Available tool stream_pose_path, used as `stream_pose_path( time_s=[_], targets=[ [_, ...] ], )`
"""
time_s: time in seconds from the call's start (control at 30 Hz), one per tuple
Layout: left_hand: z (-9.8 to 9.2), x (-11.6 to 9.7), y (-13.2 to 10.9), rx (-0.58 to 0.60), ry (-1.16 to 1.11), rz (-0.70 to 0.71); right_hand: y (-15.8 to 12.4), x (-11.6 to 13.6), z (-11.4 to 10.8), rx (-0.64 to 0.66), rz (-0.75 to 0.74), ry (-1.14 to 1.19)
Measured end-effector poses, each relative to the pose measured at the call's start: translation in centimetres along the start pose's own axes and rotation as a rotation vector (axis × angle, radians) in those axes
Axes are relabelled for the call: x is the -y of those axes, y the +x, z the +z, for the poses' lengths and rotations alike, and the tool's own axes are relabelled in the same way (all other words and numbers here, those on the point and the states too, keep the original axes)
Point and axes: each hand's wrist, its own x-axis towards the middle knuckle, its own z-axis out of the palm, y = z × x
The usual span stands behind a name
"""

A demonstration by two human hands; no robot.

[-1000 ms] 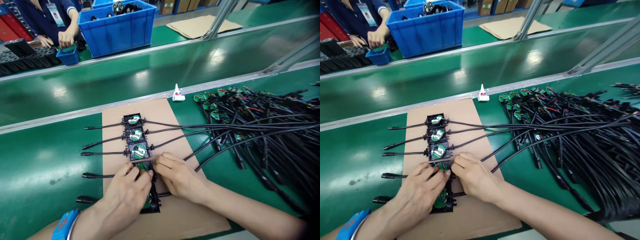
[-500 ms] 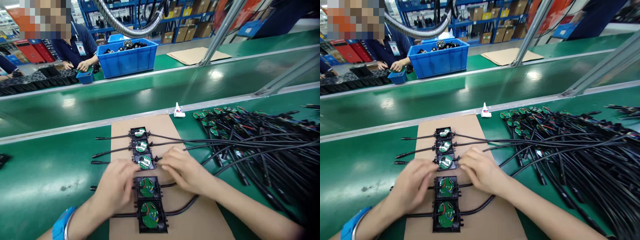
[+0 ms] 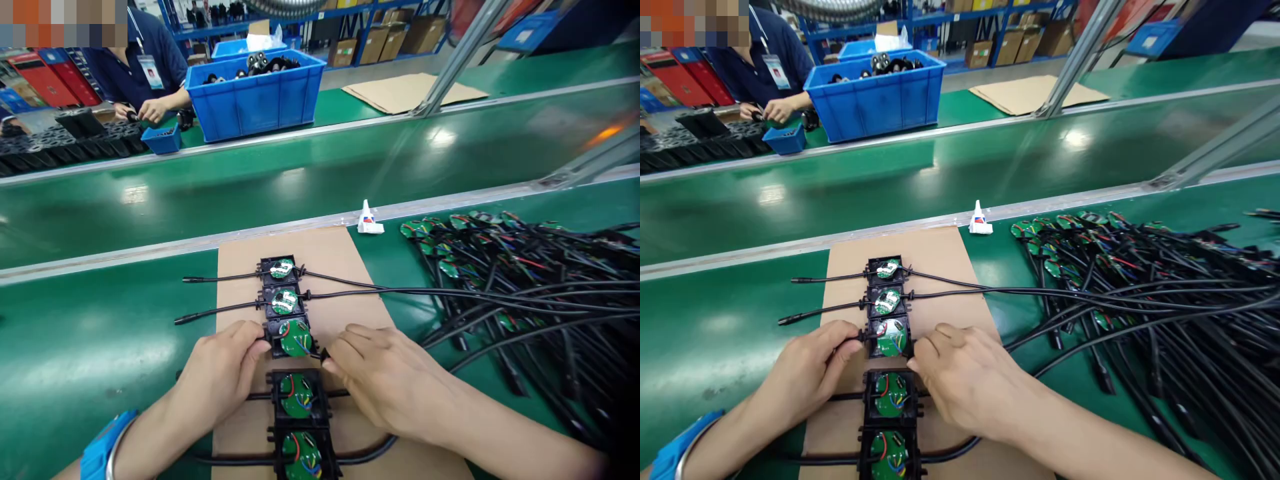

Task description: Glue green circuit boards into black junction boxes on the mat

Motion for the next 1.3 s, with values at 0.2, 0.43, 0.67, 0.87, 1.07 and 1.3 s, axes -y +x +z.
stream_pose_path(
  time_s=[0.2, 0.43, 0.67, 0.87, 1.07, 1.3],
  targets=[
    [1.2, 0.2, 0.7, 0.097, 0.090, -0.019, 2.4, -0.3, 0.2, 0.095, 0.006, -0.044],
    [0.6, 0.3, 0.9, 0.103, 0.002, -0.048, 3.9, -0.8, -0.4, 0.190, 0.012, -0.016],
    [-0.2, 1.2, 1.6, 0.070, -0.189, -0.055, 3.9, -0.5, 1.0, 0.152, -0.016, -0.017],
    [0.4, 1.5, 1.0, -0.124, -0.040, 0.087, 3.6, 0.2, 1.3, 0.156, 0.003, -0.018],
    [1.1, 0.4, 0.9, 0.013, 0.417, 0.280, 3.4, 0.1, 1.7, 0.145, 0.019, 0.035],
    [0.6, -1.0, 1.4, 0.161, 0.609, 0.281, 3.6, 0.8, 1.5, 0.169, 0.044, 0.029]
  ],
)
